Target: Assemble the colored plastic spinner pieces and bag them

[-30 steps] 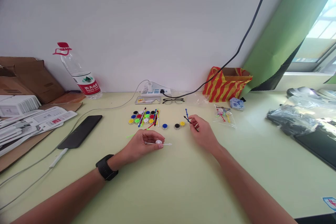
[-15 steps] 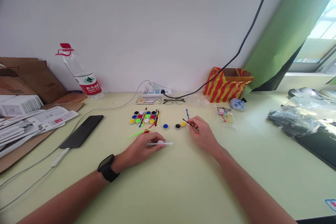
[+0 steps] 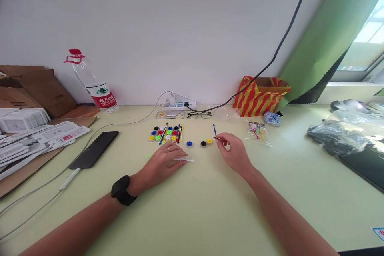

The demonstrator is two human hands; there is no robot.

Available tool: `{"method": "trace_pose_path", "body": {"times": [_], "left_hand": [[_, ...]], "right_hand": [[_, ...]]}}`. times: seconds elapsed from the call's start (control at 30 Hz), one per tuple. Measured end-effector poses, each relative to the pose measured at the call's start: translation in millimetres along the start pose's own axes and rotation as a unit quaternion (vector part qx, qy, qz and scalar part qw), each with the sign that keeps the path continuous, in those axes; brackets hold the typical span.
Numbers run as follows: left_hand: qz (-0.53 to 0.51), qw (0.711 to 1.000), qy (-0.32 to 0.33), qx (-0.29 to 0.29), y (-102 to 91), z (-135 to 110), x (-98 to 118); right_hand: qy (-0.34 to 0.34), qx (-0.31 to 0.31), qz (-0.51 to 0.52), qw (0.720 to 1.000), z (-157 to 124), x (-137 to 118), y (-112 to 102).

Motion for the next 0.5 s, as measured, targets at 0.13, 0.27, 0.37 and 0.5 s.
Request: {"method": "trace_pose_path", "body": {"times": [0.13,0.27,0.37,0.5], "left_hand": [[0.042,0.999,-0.021,0.013,-0.6,-2.0,-8.0],[0.071,0.996,-0.045,0.016,-0.7,-3.8,-13.0],[0.075,0.995,-0.065,0.012,-1.1,-3.9,-12.6],[0.077,0.994,-0.071,0.017,-2.6,-3.2,-10.4]], "right_hand": [[-0.001,-0.021,0.023,1.0,-1.7,-5.3,1.5],[0.002,-0.036,0.037,0.999,-3.6,-9.1,2.2],[0.002,-0.044,0.036,0.998,-4.2,-9.7,2.3],[0.007,-0.059,0.032,0.998,-3.8,-7.0,3.5]]}}
Point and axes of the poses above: each hand's wrist, its own z-axis towards the middle knuckle, its own y-axis out of the palm, x = y × z, the point moved 3 cm from there along z, towards the middle knuckle, and after that the axes turned 12 degrees about y, right-handed, at the moved point
